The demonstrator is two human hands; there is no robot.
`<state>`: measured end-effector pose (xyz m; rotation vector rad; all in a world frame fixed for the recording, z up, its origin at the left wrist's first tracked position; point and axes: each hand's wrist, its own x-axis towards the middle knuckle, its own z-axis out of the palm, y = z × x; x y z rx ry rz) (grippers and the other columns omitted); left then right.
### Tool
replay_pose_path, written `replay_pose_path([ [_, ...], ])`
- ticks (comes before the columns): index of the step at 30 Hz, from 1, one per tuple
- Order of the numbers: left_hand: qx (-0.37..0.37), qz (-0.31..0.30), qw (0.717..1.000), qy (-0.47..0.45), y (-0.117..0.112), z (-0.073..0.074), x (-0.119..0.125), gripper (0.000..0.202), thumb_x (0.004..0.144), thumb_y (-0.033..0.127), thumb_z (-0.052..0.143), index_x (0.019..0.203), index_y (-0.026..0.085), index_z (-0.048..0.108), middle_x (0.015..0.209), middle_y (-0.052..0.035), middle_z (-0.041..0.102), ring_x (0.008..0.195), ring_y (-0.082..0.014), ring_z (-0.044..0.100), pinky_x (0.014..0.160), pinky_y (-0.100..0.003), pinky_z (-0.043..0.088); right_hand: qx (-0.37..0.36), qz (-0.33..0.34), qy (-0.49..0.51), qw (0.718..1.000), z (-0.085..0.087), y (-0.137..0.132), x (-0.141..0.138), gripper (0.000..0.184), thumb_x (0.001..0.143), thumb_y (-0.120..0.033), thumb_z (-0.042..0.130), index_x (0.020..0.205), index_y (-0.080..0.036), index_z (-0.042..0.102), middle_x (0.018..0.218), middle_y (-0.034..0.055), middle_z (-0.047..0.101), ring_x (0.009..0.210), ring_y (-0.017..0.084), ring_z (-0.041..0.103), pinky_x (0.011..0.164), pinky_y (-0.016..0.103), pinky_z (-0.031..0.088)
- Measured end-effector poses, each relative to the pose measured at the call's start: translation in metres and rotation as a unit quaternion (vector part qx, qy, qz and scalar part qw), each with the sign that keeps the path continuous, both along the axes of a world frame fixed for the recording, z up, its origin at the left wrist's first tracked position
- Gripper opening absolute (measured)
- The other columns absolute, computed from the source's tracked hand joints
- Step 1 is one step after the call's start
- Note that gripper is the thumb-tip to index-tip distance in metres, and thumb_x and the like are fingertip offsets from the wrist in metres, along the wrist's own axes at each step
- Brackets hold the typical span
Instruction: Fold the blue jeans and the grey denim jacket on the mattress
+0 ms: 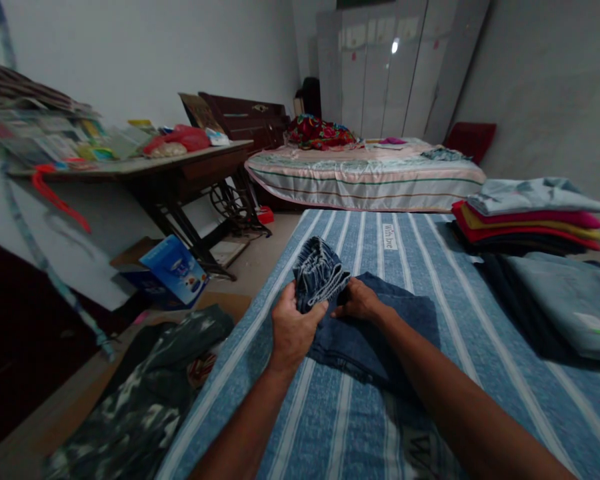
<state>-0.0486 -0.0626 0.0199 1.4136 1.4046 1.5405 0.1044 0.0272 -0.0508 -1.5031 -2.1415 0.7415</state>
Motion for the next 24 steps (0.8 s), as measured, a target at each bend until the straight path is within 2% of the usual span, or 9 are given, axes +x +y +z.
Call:
replay_pose_path([
  [3, 0.005, -0.006, 0.999, 0.031, -0.001, 0.002, 0.005, 0.048, 0.060, 0.023, 0.072, 0.106, 0.015, 0.059, 0.096, -0.0033, 0.069, 0.088, -0.0214, 0.066, 0.082, -0.032, 0.052, 0.001, -0.002, -0.002, 1.000, -0.002, 0.002, 0.003, 0.056, 0.059, -0.033, 0.080, 0.111, -0.024, 0.060, 0.111, 0.0017, 0.061, 0.107, 0.023, 0.055, 0.090, 0.034, 0.044],
  [5, 0.007, -0.006, 0.999, 0.042, 0.001, 0.004, 0.006, 0.048, 0.059, 0.022, 0.072, 0.105, 0.016, 0.060, 0.097, -0.0035, 0.069, 0.089, -0.0216, 0.066, 0.082, -0.032, 0.052, 0.003, -0.008, -0.006, 1.000, 0.000, 0.001, 0.003, 0.055, 0.061, -0.031, 0.079, 0.112, -0.023, 0.059, 0.113, 0.0022, 0.060, 0.108, 0.023, 0.055, 0.090, 0.032, 0.044],
  [9, 0.001, -0.001, 1.000, 0.021, 0.008, 0.005, 0.003, 0.047, 0.057, 0.022, 0.075, 0.102, 0.016, 0.061, 0.095, -0.0035, 0.070, 0.087, -0.0219, 0.067, 0.081, -0.032, 0.052, 0.004, -0.041, -0.026, 0.999, 0.011, -0.011, 0.003, 0.053, 0.069, -0.035, 0.072, 0.116, -0.017, 0.057, 0.121, 0.0099, 0.055, 0.115, 0.026, 0.050, 0.094, 0.036, 0.042],
  [13, -0.004, 0.000, 1.000, -0.012, 0.012, 0.004, -0.002, 0.048, 0.055, 0.023, 0.076, 0.101, 0.017, 0.062, 0.093, -0.0025, 0.070, 0.086, -0.0215, 0.067, 0.081, -0.032, 0.052, 0.023, -0.048, -0.098, 0.994, 0.030, -0.049, 0.001, 0.040, 0.079, -0.033, 0.061, 0.113, -0.012, 0.060, 0.129, 0.0176, 0.049, 0.124, 0.031, 0.042, 0.100, 0.040, 0.037],
  [17, -0.004, -0.001, 1.000, 0.000, 0.012, 0.001, -0.001, 0.043, 0.057, 0.023, 0.075, 0.096, 0.017, 0.061, 0.088, -0.0023, 0.070, 0.081, -0.0202, 0.066, 0.077, -0.031, 0.052, 0.057, 0.046, -0.163, 0.984, 0.042, -0.102, -0.016, 0.037, 0.086, -0.036, 0.052, 0.112, -0.012, 0.064, 0.127, 0.0179, 0.054, 0.130, 0.032, 0.036, 0.104, 0.045, 0.031],
  [20, -0.004, 0.002, 1.000, 0.014, 0.013, 0.000, 0.002, 0.041, 0.056, 0.024, 0.074, 0.094, 0.017, 0.061, 0.086, -0.0014, 0.069, 0.078, -0.0193, 0.065, 0.074, -0.029, 0.051, 0.074, 0.101, -0.166, 0.978, 0.038, -0.130, -0.036, 0.039, 0.089, -0.037, 0.050, 0.113, -0.011, 0.064, 0.127, 0.0184, 0.056, 0.131, 0.033, 0.036, 0.107, 0.049, 0.027],
  [24, -0.002, 0.004, 0.999, 0.038, 0.011, 0.001, 0.006, 0.041, 0.057, 0.023, 0.073, 0.095, 0.016, 0.060, 0.083, -0.0004, 0.068, 0.076, -0.0180, 0.064, 0.073, -0.028, 0.050, 0.097, 0.098, -0.172, 0.975, 0.021, -0.140, -0.053, 0.042, 0.092, -0.031, 0.045, 0.123, -0.005, 0.059, 0.132, 0.0221, 0.052, 0.130, 0.034, 0.039, 0.108, 0.051, 0.026],
])
